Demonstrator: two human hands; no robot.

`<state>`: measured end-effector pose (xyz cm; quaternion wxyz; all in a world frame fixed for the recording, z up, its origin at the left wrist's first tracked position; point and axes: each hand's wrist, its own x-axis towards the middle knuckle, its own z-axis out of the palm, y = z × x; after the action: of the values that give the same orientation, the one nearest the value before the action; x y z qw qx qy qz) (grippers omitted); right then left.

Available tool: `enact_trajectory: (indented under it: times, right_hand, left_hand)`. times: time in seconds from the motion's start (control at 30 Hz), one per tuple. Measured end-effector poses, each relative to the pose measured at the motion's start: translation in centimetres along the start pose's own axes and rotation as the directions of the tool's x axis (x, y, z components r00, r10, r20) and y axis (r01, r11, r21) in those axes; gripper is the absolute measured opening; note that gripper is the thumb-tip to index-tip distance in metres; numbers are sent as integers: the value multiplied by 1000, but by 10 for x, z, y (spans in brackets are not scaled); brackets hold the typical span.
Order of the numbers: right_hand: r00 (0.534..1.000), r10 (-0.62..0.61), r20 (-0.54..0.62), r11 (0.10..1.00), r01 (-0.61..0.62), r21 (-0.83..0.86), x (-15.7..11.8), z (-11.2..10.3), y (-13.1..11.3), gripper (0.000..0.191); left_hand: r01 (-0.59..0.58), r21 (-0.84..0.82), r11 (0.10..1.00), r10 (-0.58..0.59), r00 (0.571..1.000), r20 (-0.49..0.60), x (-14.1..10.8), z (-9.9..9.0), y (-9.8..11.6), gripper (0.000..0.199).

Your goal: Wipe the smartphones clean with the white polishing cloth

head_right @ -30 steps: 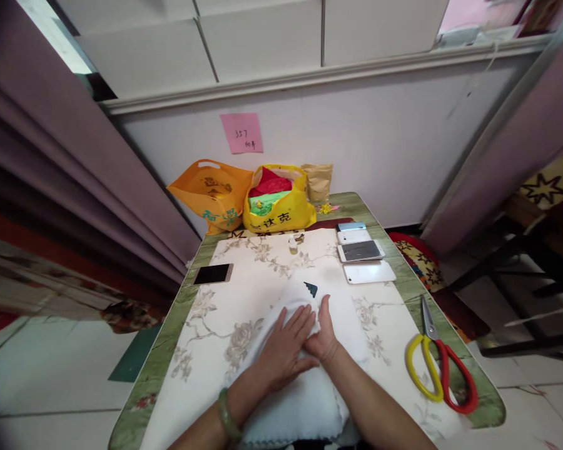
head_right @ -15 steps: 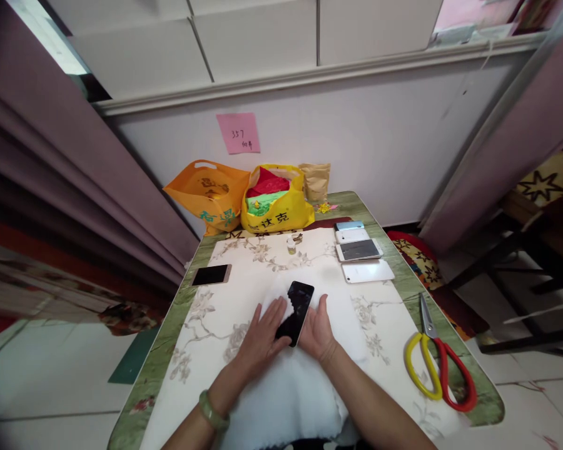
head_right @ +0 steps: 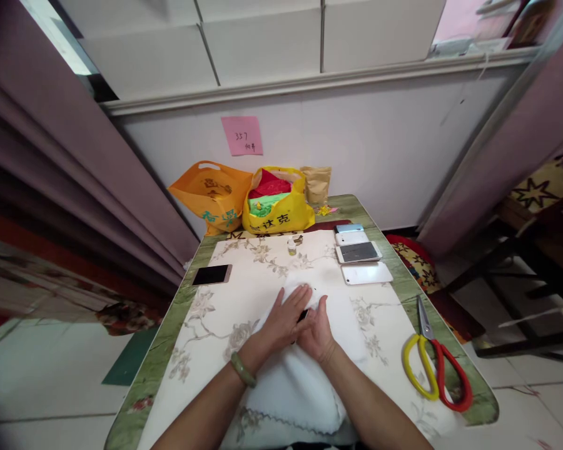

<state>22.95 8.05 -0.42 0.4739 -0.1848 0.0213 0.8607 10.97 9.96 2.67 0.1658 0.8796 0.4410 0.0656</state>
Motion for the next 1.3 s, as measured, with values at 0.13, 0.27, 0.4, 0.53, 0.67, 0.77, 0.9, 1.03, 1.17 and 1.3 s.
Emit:
enact_trajectory:
  times: [0.13,0.27,0.4,0.53,0.67,0.77,0.9,1.03,1.17,1.3]
  right_hand:
    - [997,-48,59,998,50,-27,2,2,2,75]
    - [996,-11,88,999,15,-50,3,-1,1,82]
    - [994,0,109,996,9,-88,5,-5,-2,70]
    - [994,21,106,993,-9,-115,6,-7,-4,52]
    - [990,45,136,995,-32,-93,5,-3,-4,54]
    - [986,49,158,998,-41,-51,3,3,-3,56]
    - [994,14,109,1000,-12,-16,-1,4,-1,56]
    - [998,20,55,1000,-20,-1,-2,4,-1,66]
    - [1000,-23,-12,998,23,-54,0,6,1,61]
    - [990,-46,-132,980,19,-200,0,2,3,57]
  left_hand:
    - [146,-41,988,-145,989,25,0,-5,-15,68]
    - [190,-37,981,-190,982,4,-39,0,-28,65]
    - [156,-18,988,-157,987,-26,-73,5,-36,60]
    - [167,-29,986,-169,983,-71,-81,2,-38,53]
    - [119,44,992,-111,980,-166,-79,-7,-33,62]
    - [120,95,988,-93,963,-253,-77,-14,-29,43]
    - [234,31,972,-200,886,-418,-73,-21,-34,15]
    - [296,-384,875,-478,659,-581,-69,-29,-38,12]
    - [165,-565,808,-540,590,-601,-70,-34,-12,13]
    - [-132,-439,888,-119,859,-499,-75,-29,27,16]
